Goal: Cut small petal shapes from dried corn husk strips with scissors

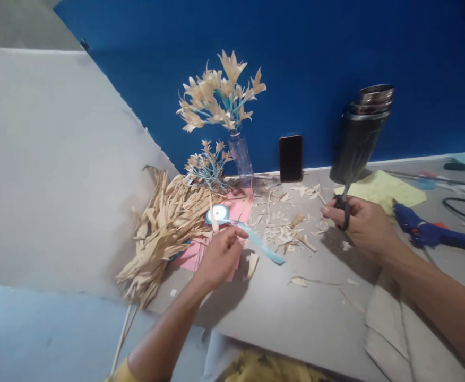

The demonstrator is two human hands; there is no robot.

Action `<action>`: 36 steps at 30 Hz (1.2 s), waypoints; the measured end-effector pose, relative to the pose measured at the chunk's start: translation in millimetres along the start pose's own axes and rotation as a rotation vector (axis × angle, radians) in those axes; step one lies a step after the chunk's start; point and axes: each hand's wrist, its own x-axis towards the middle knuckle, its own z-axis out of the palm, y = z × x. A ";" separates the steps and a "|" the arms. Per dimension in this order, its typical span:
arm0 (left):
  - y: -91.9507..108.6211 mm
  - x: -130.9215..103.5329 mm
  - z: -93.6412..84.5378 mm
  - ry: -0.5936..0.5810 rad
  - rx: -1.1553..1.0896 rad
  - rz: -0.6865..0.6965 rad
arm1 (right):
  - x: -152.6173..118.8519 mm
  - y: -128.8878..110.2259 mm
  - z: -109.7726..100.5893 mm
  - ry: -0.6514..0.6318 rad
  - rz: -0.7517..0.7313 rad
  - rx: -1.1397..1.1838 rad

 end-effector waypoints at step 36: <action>5.3 47.3 79.9 -0.317 -1.187 -0.296 | -21.6 -9.3 19.9 -0.140 0.077 0.004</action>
